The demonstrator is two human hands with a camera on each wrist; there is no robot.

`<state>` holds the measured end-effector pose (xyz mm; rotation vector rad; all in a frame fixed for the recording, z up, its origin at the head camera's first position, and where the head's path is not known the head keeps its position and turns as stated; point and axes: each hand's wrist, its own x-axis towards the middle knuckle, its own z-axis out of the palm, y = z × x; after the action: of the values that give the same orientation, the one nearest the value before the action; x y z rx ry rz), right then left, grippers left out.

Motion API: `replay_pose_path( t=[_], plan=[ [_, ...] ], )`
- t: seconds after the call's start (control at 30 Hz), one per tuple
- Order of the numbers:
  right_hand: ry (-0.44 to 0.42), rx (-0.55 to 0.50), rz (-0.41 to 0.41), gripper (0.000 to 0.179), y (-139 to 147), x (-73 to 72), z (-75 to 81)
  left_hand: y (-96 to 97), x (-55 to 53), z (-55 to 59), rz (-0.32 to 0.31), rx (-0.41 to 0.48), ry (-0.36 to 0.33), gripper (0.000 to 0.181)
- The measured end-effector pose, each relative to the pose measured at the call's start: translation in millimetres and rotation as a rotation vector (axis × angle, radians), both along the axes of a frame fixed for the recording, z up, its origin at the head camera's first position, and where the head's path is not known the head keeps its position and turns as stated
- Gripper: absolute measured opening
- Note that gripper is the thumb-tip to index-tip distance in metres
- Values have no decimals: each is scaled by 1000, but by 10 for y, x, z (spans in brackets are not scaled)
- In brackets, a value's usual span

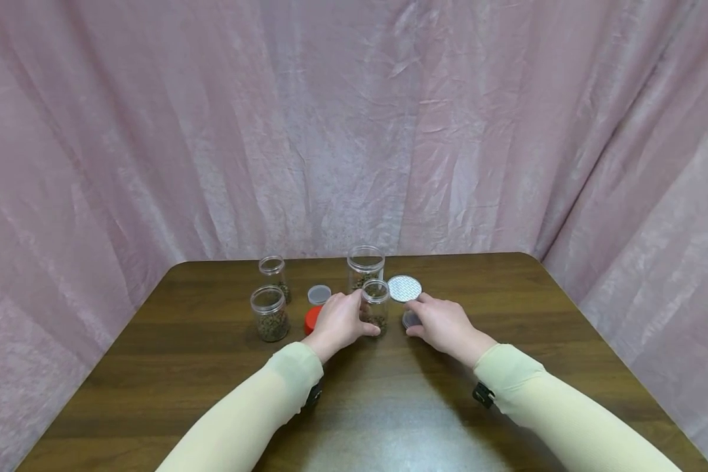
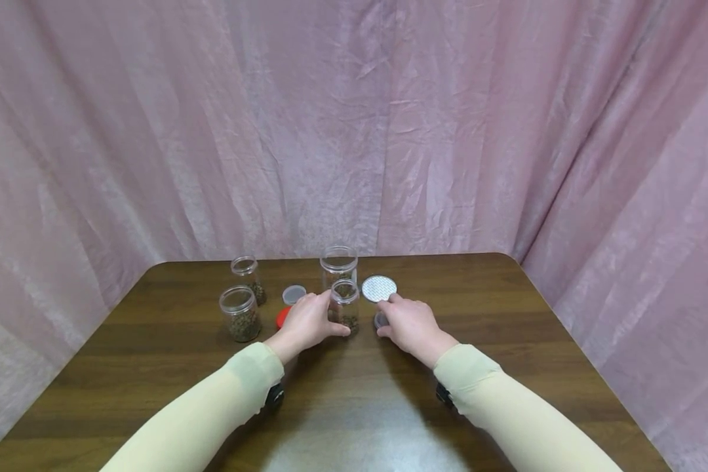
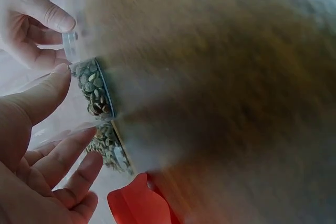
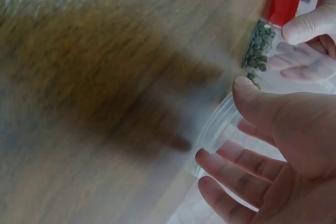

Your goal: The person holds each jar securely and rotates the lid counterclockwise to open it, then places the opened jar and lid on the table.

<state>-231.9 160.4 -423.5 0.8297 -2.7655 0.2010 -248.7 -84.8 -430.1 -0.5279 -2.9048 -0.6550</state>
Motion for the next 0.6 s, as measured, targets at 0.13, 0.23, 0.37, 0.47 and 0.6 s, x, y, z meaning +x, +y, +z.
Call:
replay_pose_path(
  t=[0.13, 0.23, 0.37, 0.47, 0.6],
  plan=[
    [-1, 7, 0, 42, -17, -18, -25, 38, 35, 68, 29, -6, -50, 47],
    [-10, 17, -10, 40, -25, -39, -50, 51, 31, 71, 27, 0, -82, 48],
    [-25, 28, -24, 40, -26, -60, -69, 55, 27, 74, 20, 4, -95, 48],
    [-24, 26, -27, 40, -25, -65, -71, 55, 31, 80, 21, 10, -99, 48],
    [-25, 13, -28, 44, -8, -37, -64, 43, 31, 80, 11, 19, -107, 52]
  ],
)
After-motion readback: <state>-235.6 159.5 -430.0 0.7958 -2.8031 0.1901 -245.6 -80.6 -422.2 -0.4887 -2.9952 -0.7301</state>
